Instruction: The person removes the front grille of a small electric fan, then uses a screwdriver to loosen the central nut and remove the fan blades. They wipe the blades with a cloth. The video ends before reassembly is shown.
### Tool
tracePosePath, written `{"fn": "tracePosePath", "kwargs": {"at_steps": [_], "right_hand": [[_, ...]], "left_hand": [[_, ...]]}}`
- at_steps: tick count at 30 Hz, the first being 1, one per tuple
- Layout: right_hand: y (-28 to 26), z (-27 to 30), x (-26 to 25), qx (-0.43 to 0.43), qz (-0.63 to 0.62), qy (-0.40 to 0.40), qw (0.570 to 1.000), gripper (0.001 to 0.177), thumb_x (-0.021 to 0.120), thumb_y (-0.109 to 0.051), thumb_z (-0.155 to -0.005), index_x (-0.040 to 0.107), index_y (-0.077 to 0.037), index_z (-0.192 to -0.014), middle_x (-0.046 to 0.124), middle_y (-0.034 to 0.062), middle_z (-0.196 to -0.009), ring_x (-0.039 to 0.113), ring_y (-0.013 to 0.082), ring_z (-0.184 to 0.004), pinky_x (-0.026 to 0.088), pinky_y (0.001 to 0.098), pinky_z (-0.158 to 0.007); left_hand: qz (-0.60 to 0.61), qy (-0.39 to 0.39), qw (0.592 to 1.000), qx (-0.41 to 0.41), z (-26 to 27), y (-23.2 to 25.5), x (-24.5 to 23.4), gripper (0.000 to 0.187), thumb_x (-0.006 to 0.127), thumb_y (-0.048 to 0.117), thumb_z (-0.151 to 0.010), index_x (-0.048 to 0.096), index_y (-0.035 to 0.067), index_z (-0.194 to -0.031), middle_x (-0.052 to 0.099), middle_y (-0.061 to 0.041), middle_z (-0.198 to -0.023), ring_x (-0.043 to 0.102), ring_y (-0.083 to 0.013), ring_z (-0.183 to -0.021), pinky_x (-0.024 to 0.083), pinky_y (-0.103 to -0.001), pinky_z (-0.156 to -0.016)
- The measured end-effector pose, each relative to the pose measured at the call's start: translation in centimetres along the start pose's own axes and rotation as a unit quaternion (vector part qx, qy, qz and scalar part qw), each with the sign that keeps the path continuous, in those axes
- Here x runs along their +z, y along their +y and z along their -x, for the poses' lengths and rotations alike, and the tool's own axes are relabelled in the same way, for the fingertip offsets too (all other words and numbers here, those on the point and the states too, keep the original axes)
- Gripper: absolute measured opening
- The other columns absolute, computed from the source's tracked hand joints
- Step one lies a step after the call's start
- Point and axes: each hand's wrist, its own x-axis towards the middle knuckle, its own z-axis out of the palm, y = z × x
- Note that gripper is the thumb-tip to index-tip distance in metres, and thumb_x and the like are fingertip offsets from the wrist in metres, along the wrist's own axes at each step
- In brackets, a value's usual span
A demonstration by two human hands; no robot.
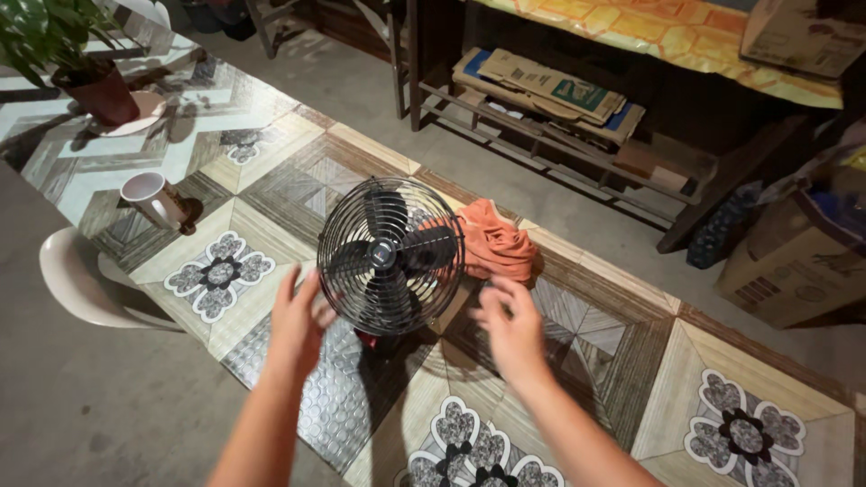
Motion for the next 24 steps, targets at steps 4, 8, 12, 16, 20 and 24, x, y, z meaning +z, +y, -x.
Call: {"fn": "tracePosePath", "kwargs": {"at_steps": [4,8,12,16,20,24], "right_hand": [[5.7,0.6,-5.2,0.003,0.370,-0.039,0.928,0.033,0.072,-0.026,-0.087,0.071,-0.010,-0.116,0.079,0.0114,-0.103,0.077,0.0283,-0.097,0.058,0.0387,-0.084],[9.3,3.6,-7.4,0.081,0.538,-0.081,0.835,0.041,0.074,-0.038,-0.085,0.067,-0.014,-0.118,0.068,0.0109,-0.119,0.064,0.0334,-0.114,0.052,0.0441,-0.097],[10.4,5.5,-7.1,0.085,0.596,-0.063,0.796,0.037,0.069,-0.037,-0.089,0.063,-0.014,-0.117,0.062,0.0101,-0.125,0.059,0.0319,-0.120,0.049,0.0441,-0.101],[10.1,6.1,-7.1,0.062,0.603,-0.054,0.793,0.028,0.066,-0.035,-0.092,0.064,-0.012,-0.109,0.066,0.0123,-0.119,0.063,0.0336,-0.115,0.051,0.0461,-0.097],[8.2,6.6,-6.2,0.088,0.515,-0.019,0.853,0.031,0.061,-0.037,-0.097,0.059,-0.010,-0.112,0.072,0.0159,-0.107,0.068,0.0376,-0.104,0.053,0.0486,-0.091],[3.7,6.7,-3.9,0.063,0.337,-0.002,0.939,0.031,0.055,-0.038,-0.098,0.060,-0.009,-0.107,0.072,0.0156,-0.097,0.071,0.0353,-0.093,0.054,0.0436,-0.083]], "left_hand": [[0.075,0.045,0.994,-0.064,7.0,-5.5,-0.7,0.042,0.066,0.034,-0.091,0.051,0.007,-0.120,0.064,-0.015,-0.114,0.067,-0.0285,-0.096,0.055,-0.044,-0.089],[0.087,-0.033,0.981,-0.172,11.0,-8.9,3.3,0.046,0.066,0.043,-0.089,0.063,0.003,-0.112,0.067,-0.014,-0.115,0.067,-0.0290,-0.111,0.052,-0.041,-0.098],[0.134,-0.083,0.970,-0.186,11.9,-8.8,7.6,0.058,0.065,0.047,-0.088,0.064,0.001,-0.123,0.069,-0.013,-0.125,0.066,-0.0279,-0.116,0.049,-0.041,-0.101],[0.205,-0.084,0.957,-0.188,11.9,-8.5,10.1,0.055,0.067,0.045,-0.089,0.066,-0.001,-0.120,0.069,-0.016,-0.125,0.066,-0.0309,-0.117,0.050,-0.044,-0.103],[0.232,-0.073,0.951,-0.192,11.8,-8.9,10.2,0.041,0.070,0.038,-0.090,0.068,0.002,-0.110,0.070,-0.013,-0.118,0.067,-0.0313,-0.116,0.051,-0.046,-0.103],[0.225,-0.078,0.952,-0.193,11.1,-9.1,9.8,0.034,0.070,0.033,-0.090,0.069,0.004,-0.109,0.073,-0.011,-0.114,0.068,-0.0292,-0.115,0.052,-0.044,-0.103]]}}
